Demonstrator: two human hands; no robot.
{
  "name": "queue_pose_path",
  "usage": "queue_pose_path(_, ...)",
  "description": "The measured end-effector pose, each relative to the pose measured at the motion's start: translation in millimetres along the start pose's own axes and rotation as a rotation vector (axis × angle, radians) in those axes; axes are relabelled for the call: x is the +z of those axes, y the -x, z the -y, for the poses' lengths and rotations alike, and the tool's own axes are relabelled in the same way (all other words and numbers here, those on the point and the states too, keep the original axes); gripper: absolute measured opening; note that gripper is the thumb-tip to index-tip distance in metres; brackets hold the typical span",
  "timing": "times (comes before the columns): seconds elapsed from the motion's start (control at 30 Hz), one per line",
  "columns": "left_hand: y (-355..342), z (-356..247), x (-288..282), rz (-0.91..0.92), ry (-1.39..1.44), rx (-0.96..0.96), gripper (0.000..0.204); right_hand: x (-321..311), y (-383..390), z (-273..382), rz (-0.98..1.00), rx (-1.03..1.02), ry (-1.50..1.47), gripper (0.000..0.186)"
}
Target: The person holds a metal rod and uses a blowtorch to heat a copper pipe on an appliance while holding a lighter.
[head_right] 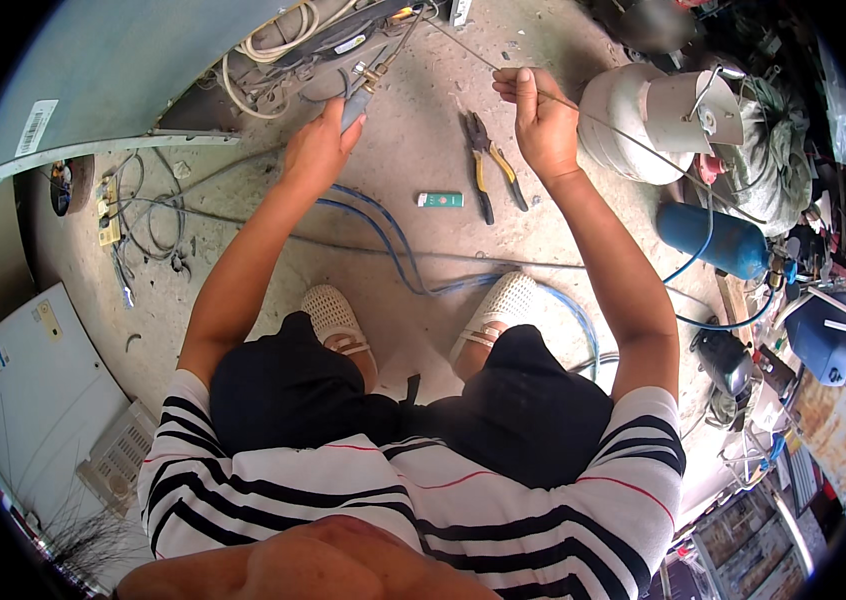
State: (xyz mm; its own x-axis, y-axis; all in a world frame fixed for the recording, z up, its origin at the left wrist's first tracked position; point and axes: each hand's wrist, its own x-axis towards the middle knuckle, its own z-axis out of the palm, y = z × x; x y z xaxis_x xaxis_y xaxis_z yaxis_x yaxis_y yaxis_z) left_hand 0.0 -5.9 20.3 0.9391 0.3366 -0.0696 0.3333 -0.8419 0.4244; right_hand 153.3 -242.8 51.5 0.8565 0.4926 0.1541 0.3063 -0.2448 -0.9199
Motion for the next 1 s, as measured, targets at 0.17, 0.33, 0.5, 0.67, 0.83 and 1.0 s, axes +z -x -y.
queue_pose_path(0.17, 0.2, 1.3, -0.3, -0.013, -0.056, 0.025, 0.033, 3.5, 3.8, -1.2, -0.002, -0.006, -0.001, 0.040)
queue_pose_path(0.33, 0.1, 0.0, -2.2, 0.010, -0.007, -0.005, 0.033, 6.6, 6.0, -2.5, -0.035, -0.013, 0.000, 0.038)
queue_pose_path(0.5, 0.1, -1.7, -4.0, 0.027, 0.017, -0.026, 0.033, 6.2, 5.4, -3.1, -0.043, -0.012, -0.017, 0.038)
queue_pose_path(0.67, 0.3, -0.1, -1.9, 0.021, 0.019, -0.016, 0.033, 4.6, 5.4, 0.2, -0.005, 0.013, -0.020, 0.039)
queue_pose_path(0.83, 0.0, -0.8, -2.6, 0.026, 0.020, -0.022, 0.033, 5.5, 6.2, -0.1, -0.005, 0.007, -0.026, 0.039)
queue_pose_path(1.0, -0.4, -1.8, -3.1, 0.039, 0.014, -0.030, 0.033, 4.9, 6.5, -1.2, -0.007, 0.012, -0.027, 0.039)
